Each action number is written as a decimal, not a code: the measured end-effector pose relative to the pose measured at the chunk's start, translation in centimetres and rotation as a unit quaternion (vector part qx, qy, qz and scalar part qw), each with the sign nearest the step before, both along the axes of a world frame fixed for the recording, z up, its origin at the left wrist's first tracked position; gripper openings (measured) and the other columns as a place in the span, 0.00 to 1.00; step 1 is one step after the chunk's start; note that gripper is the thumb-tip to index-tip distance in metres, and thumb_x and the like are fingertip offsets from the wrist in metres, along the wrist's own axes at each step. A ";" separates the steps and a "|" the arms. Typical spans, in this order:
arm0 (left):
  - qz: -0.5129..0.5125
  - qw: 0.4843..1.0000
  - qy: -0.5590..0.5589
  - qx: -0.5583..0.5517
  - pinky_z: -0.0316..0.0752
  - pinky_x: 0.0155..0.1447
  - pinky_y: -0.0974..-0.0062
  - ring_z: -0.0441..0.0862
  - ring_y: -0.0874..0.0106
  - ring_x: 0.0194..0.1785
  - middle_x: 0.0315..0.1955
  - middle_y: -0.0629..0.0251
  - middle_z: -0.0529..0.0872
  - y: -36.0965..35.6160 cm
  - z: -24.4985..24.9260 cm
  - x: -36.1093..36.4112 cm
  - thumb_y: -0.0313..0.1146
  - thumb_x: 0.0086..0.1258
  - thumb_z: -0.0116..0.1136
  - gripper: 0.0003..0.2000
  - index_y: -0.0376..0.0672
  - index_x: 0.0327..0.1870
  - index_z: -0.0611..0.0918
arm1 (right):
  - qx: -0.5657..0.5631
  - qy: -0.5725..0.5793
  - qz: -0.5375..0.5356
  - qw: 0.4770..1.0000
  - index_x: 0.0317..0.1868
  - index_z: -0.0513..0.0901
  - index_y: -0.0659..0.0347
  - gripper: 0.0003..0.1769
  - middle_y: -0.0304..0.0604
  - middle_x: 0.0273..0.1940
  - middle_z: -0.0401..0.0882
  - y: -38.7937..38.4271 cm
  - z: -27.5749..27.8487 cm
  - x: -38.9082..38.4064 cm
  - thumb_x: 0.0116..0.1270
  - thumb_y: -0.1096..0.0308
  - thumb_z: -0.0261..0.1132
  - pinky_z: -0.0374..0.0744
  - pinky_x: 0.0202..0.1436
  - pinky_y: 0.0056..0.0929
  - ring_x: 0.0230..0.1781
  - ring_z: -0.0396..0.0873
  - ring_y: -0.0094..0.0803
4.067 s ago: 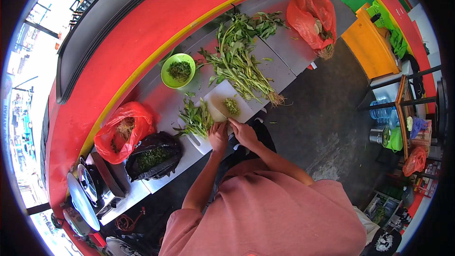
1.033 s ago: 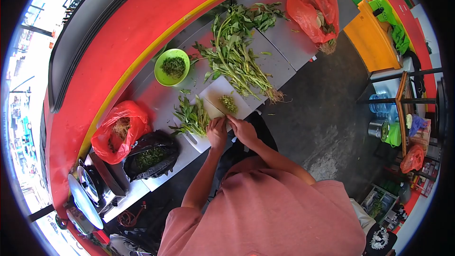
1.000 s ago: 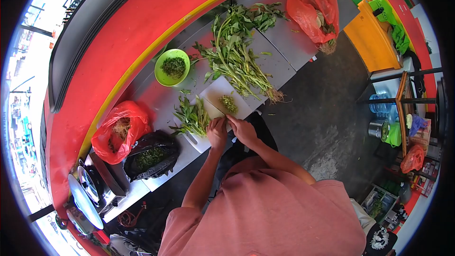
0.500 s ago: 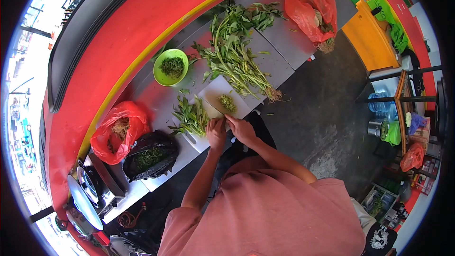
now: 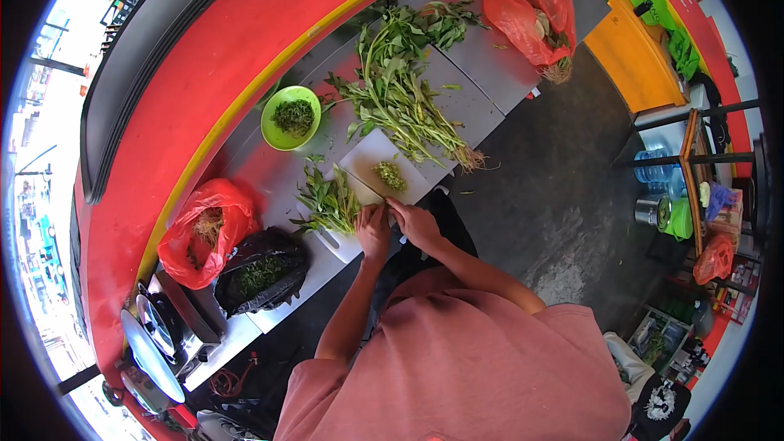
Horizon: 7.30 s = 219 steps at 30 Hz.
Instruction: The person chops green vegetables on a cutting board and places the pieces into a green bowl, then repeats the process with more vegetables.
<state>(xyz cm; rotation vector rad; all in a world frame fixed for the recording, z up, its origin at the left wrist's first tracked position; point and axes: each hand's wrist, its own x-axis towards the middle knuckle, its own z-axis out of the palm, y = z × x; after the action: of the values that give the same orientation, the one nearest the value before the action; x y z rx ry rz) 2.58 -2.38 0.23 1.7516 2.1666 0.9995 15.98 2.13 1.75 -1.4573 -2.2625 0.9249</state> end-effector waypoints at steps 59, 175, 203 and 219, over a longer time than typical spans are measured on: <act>-0.013 0.999 -0.034 0.029 0.78 0.48 0.58 0.84 0.54 0.41 0.39 0.56 0.85 -0.3 0.3 -0.8 0.22 0.64 0.66 0.12 0.37 0.48 0.88 | -0.019 0.021 0.006 1.000 0.68 0.76 0.41 0.20 0.53 0.30 0.87 -1.4 -0.2 1.6 0.81 0.53 0.54 0.84 0.33 0.55 0.30 0.86 0.57; -0.017 0.997 -0.073 0.018 0.78 0.50 0.57 0.83 0.52 0.43 0.40 0.52 0.85 -0.9 0.4 -0.7 0.19 0.64 0.63 0.11 0.34 0.47 0.86 | -0.026 -0.029 0.009 0.999 0.69 0.75 0.42 0.21 0.51 0.32 0.87 -1.5 0.9 0.7 0.80 0.54 0.56 0.83 0.30 0.53 0.29 0.86 0.54; -0.021 0.996 -0.091 0.003 0.79 0.49 0.58 0.84 0.52 0.43 0.39 0.52 0.86 -0.9 -0.2 -1.3 0.19 0.65 0.63 0.10 0.34 0.46 0.87 | -0.016 0.000 0.012 1.000 0.68 0.78 0.44 0.20 0.55 0.27 0.84 -0.6 -0.1 -0.5 0.79 0.54 0.57 0.82 0.29 0.54 0.27 0.84 0.57; 0.000 0.995 -0.101 0.010 0.78 0.49 0.58 0.83 0.53 0.43 0.38 0.53 0.84 -1.1 0.1 -1.2 0.20 0.64 0.63 0.11 0.36 0.46 0.87 | -0.035 -0.040 0.019 0.998 0.68 0.79 0.44 0.20 0.56 0.29 0.85 -0.4 0.8 -1.0 0.79 0.54 0.58 0.83 0.30 0.51 0.29 0.86 0.55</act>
<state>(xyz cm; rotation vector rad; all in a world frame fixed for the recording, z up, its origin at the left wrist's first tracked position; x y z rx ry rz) 1.41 -3.45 0.33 1.5809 2.0386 1.1491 15.03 1.73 2.55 -1.5121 -2.3437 0.9840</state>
